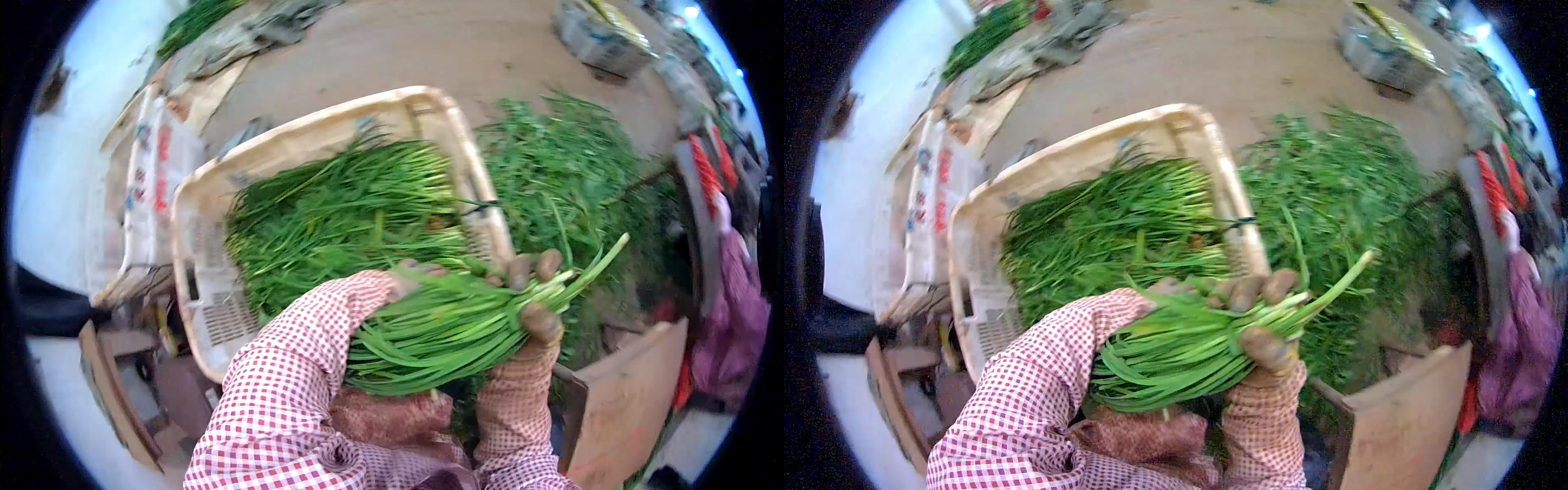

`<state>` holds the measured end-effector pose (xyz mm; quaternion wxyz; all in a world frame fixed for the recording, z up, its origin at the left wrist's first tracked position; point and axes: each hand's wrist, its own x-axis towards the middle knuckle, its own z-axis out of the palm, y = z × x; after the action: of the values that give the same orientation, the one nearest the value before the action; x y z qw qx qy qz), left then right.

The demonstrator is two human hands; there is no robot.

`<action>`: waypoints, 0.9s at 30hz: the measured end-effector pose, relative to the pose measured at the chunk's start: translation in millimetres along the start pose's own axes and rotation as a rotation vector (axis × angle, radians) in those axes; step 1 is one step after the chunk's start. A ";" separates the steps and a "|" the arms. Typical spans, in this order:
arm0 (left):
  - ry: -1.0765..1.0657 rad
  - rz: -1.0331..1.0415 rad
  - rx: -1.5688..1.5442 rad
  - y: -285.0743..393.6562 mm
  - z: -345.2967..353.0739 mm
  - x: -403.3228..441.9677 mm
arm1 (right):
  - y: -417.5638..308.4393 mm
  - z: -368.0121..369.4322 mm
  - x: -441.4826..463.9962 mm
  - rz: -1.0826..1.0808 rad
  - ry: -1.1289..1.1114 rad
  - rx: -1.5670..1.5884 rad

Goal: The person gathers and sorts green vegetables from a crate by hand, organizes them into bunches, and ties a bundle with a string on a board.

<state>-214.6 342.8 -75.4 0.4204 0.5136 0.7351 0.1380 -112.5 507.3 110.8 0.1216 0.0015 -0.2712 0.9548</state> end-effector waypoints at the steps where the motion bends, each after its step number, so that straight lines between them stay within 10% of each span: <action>1: 0.020 0.003 0.026 -3.7 5.0 3.6 | -29.0 4.7 2.8 -0.067 -0.030 -0.001; 12: 0.043 0.079 0.545 -8.7 13.2 25.0 | -295.3 76.3 -86.0 -0.825 0.102 -0.934; 16: -0.058 -0.409 0.332 91.7 -69.5 -38.8 | -289.8 66.9 -80.9 -0.926 0.155 -1.135; 19: 0.493 -0.252 0.871 148.1 -80.1 -99.7 | -284.6 65.4 -96.8 -0.917 0.114 -1.123; 21: 0.504 0.043 0.235 187.2 -70.8 -109.3 | -268.1 72.9 -105.9 -0.934 0.092 -1.219; 24: -0.190 0.385 -1.214 263.0 -43.8 -110.7 | -238.9 81.9 -120.1 -1.023 -0.048 -1.528; 27: -0.564 0.580 -1.813 300.5 -7.5 -86.6 | -193.8 89.3 -132.9 -1.008 -0.399 -1.676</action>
<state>-17.9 399.6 161.1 0.7638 0.1719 0.0706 0.6181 56.0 589.7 278.2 0.4268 0.1904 -0.8404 0.2743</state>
